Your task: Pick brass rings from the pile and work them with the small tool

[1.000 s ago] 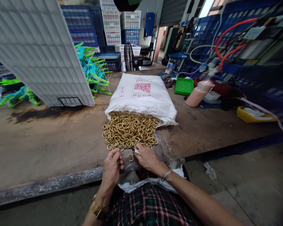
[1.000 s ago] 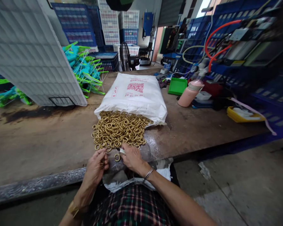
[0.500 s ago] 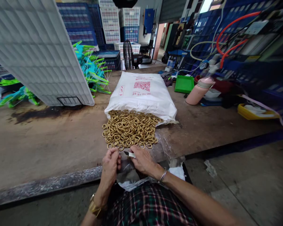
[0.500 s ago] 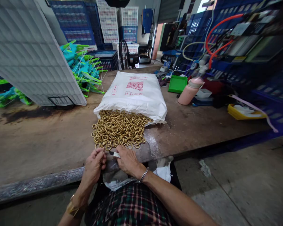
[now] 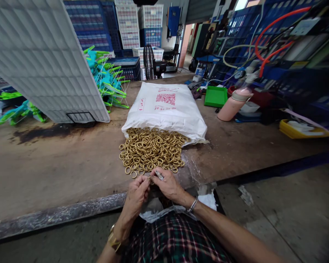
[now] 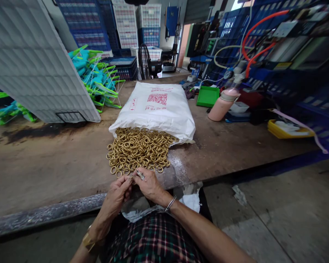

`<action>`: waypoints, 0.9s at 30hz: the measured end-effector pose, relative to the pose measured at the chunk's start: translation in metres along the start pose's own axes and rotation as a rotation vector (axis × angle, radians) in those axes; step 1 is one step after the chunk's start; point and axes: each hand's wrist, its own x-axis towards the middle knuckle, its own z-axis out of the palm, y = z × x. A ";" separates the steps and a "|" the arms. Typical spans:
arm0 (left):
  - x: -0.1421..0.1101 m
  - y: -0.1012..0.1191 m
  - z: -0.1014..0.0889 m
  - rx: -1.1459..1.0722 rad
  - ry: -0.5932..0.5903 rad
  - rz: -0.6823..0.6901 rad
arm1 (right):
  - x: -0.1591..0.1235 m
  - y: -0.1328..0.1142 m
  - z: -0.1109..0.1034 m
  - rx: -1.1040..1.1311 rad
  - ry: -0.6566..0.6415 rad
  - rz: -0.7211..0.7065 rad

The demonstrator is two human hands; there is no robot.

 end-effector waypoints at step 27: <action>-0.005 -0.002 0.009 -0.115 -0.104 0.024 | 0.007 -0.002 -0.008 -0.008 -0.033 0.087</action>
